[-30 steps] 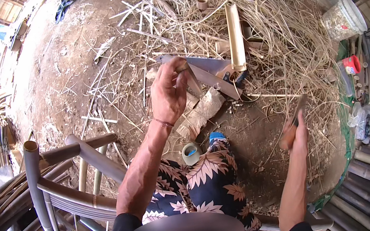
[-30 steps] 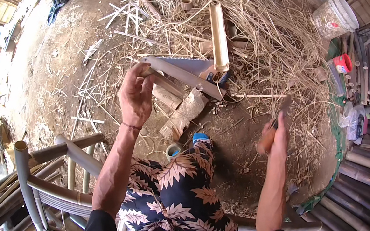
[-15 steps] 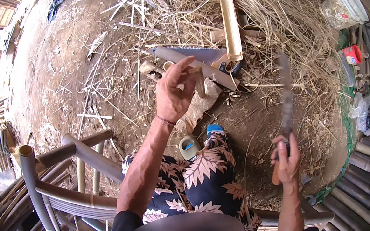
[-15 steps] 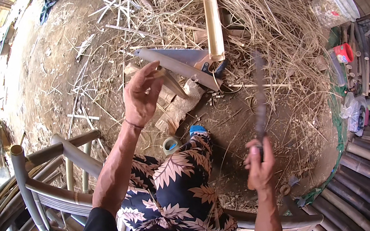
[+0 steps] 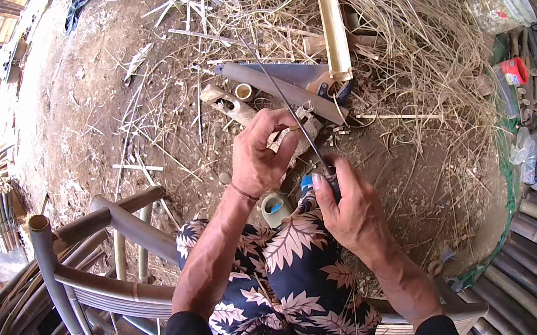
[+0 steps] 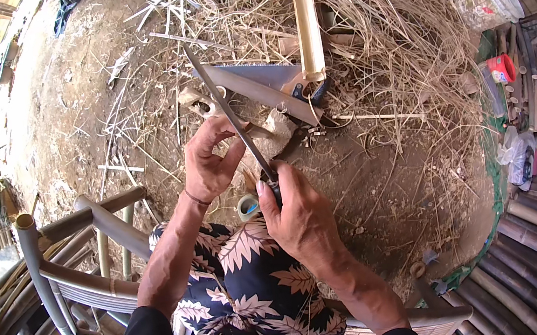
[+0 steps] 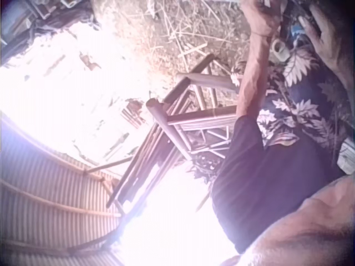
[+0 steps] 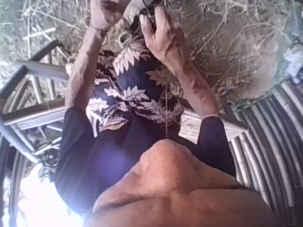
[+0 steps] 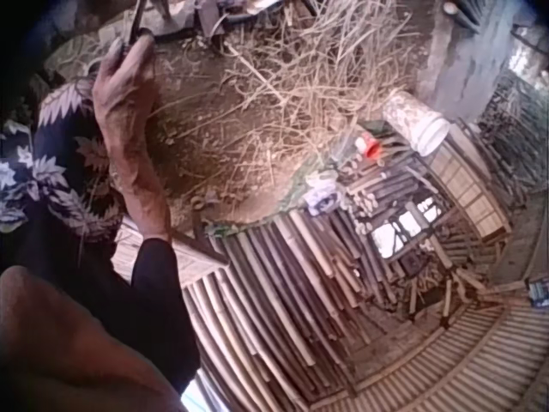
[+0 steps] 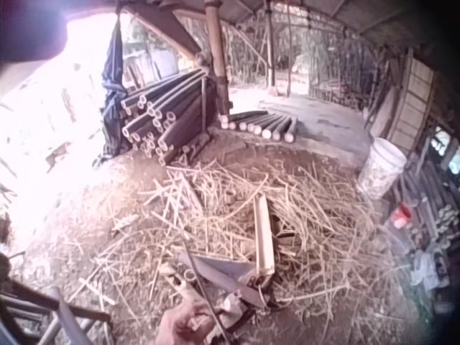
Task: The person shaves thin strips of bamboo using a knife while seated on the ground, then places them into the framework of a bamboo chair.
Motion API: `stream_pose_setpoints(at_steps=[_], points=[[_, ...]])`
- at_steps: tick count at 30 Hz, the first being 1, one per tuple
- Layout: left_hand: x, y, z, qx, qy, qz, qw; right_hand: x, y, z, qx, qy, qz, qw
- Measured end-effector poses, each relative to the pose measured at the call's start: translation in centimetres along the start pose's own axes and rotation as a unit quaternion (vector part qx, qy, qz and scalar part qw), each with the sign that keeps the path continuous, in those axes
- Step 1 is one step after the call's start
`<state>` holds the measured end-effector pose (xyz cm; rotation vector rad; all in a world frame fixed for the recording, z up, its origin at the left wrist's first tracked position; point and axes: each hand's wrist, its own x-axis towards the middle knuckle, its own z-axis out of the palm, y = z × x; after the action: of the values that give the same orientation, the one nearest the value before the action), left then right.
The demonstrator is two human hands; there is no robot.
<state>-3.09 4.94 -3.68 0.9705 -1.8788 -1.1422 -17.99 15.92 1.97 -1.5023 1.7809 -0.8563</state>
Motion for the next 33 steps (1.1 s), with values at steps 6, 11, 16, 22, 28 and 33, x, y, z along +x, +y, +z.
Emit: stream_pose_setpoints(at_steps=[6, 11, 16, 22, 28, 33], points=[[-0.3, 0.3, 0.5, 0.015, 0.046, 0.027, 0.998, -0.4, -0.2, -0.1, 0.006, -0.002, -0.002, 1.000], [1.1, 3.4, -0.9, 0.191, -0.004, -0.063, 0.980, 0.3, 0.3, -1.2, -0.017, -0.035, 0.039, 0.999], [10.1, 9.1, -3.1, 0.287, 0.031, 0.090, 0.953, 1.3, 0.5, -1.3, -0.024, -0.021, 0.033, 0.999], [13.5, -7.5, 1.1, 0.442, -0.204, 0.023, 0.873, 3.6, 7.5, 4.5, -0.145, -0.095, 0.008, 0.985], [12.0, 1.6, -1.3, 0.099, -0.178, -0.142, 0.969, 6.1, 9.4, 4.7, -0.092, -0.064, 0.053, 0.992], [9.9, -1.0, 2.4, 0.152, 0.105, -0.008, 0.983, 8.0, 7.9, 4.5, -0.213, -0.047, 0.014, 0.976]])
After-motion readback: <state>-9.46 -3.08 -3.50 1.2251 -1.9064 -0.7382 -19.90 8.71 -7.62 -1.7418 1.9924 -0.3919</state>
